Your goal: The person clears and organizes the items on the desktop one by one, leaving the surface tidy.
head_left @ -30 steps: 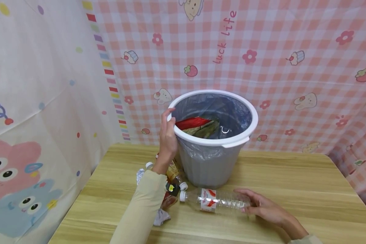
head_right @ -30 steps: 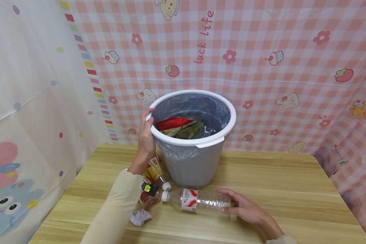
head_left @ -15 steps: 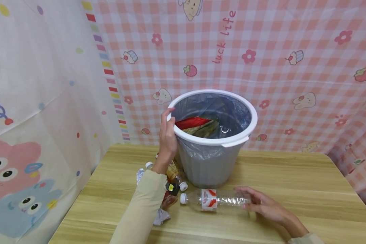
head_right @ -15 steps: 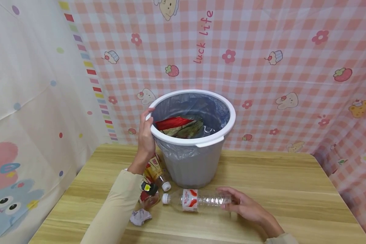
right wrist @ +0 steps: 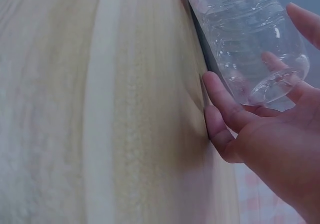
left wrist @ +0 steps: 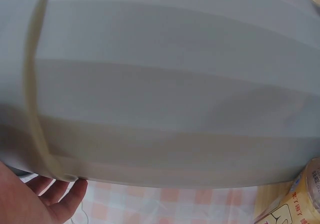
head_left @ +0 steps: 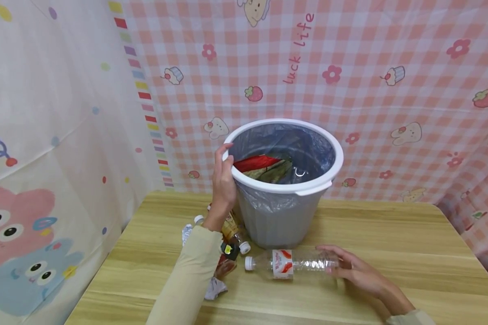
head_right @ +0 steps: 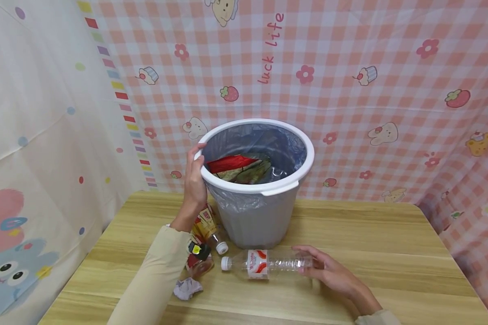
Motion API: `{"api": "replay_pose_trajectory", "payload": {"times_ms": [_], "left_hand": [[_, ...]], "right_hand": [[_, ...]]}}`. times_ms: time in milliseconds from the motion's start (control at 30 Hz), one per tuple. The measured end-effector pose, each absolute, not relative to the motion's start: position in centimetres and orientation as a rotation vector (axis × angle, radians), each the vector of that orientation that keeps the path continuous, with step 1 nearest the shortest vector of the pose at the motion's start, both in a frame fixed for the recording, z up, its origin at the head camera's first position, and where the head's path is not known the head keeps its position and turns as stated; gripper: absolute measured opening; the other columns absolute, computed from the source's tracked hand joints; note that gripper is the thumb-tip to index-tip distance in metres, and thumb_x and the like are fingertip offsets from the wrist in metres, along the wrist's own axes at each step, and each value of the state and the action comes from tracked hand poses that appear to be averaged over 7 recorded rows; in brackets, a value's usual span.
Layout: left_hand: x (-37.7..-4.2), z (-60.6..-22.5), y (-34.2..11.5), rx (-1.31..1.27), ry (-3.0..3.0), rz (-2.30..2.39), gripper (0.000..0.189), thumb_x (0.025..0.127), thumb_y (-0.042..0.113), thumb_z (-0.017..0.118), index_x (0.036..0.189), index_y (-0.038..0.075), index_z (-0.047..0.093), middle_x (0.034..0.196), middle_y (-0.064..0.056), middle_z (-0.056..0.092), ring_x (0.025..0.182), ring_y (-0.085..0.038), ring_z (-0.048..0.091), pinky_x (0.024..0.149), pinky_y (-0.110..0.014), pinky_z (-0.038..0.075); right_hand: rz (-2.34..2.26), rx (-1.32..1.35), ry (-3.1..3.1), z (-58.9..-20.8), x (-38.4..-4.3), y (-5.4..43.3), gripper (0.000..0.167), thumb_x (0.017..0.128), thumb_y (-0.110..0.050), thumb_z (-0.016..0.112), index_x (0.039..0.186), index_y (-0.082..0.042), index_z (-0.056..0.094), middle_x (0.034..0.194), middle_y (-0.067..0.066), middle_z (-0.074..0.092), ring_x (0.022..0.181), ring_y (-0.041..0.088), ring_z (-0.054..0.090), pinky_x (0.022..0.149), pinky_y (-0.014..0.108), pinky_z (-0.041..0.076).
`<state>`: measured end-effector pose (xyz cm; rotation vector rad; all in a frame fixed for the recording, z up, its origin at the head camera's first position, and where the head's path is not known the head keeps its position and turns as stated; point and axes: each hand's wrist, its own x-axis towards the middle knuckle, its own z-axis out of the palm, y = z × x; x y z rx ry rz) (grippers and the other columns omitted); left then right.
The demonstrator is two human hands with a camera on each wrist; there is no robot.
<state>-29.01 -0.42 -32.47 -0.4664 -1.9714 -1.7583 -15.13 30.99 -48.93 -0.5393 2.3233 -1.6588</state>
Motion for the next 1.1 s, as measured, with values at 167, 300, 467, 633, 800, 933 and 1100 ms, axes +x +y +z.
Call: {"api": "replay_pose_trajectory", "payload": {"times_ms": [167,300,467,633,800,933,1100], "left_hand": [[-29.1,-32.5,-0.4,-0.461,-1.972,-1.746,0.045,0.1,0.031,0.032,0.141,0.016,0.045,0.151,-0.004,0.042,0.139,-0.016,0.038,0.116,-0.04,0.027],[-29.1,-32.5,-0.5,-0.466,-1.974,-1.744,0.045,0.1,0.03,0.031,0.141,0.016,0.045,0.151,-0.005,0.042,0.139,-0.016,0.037,0.116,-0.041,0.027],[-29.1,-32.5,-0.5,-0.461,-1.977,-1.747,0.046,0.1,0.031,0.031,0.141,0.016,0.044,0.151,-0.004,0.042,0.139,-0.016,0.037,0.116,-0.041,0.026],[-29.1,-32.5,-0.5,-0.467,-1.976,-1.756,0.046,0.099,0.032,0.031,0.141,0.017,0.044,0.151,-0.004,0.041,0.139,-0.017,0.037,0.117,-0.042,0.025],[-29.0,-32.6,-0.5,-0.484,-1.974,-1.77,0.046,0.1,0.032,0.031,0.142,0.017,0.043,0.152,-0.003,0.04,0.14,-0.018,0.036,0.117,-0.043,0.025],[-29.1,-32.6,-0.5,-0.492,-1.974,-1.779,0.045,0.1,0.032,0.031,0.142,0.018,0.042,0.153,-0.003,0.039,0.14,-0.018,0.036,0.117,-0.044,0.025],[-29.1,-32.6,-0.5,-0.481,-1.975,-1.775,0.046,0.1,0.032,0.031,0.142,0.018,0.042,0.153,-0.002,0.039,0.14,-0.018,0.036,0.117,-0.044,0.025]], "right_hand": [[-1.682,-0.52,2.338,-48.9,-15.1,31.2,0.053,0.099,-0.014,0.055,0.148,-0.001,0.037,0.144,0.031,0.042,0.119,0.002,0.051,0.094,0.048,0.04],[-1.708,-0.501,2.329,-48.7,-15.1,31.4,0.053,0.099,-0.013,0.055,0.148,0.0,0.037,0.143,0.032,0.042,0.117,0.007,0.054,0.092,0.044,0.045],[-1.753,-0.485,2.284,-48.4,-15.2,31.6,0.053,0.099,-0.012,0.055,0.147,0.001,0.036,0.142,0.033,0.038,0.112,0.015,0.058,0.089,0.036,0.051],[-1.804,-0.53,2.238,-48.2,-15.2,32.0,0.052,0.101,-0.009,0.052,0.147,0.004,0.033,0.14,0.02,0.045,0.111,0.018,0.061,0.09,0.034,0.052],[-1.862,-0.593,2.206,-47.9,-15.0,32.2,0.049,0.101,-0.005,0.05,0.147,0.002,0.034,0.138,-0.005,0.052,0.114,0.018,0.062,0.091,0.033,0.052],[-1.861,-0.601,2.214,-47.5,-15.0,32.4,0.048,0.102,-0.005,0.048,0.147,0.002,0.034,0.137,-0.011,0.054,0.113,0.017,0.062,0.089,0.031,0.053],[-1.876,-0.62,2.197,-47.1,-15.0,32.8,0.049,0.102,-0.004,0.047,0.148,0.004,0.03,0.139,-0.007,0.053,0.114,0.017,0.061,0.09,0.031,0.052]]}}
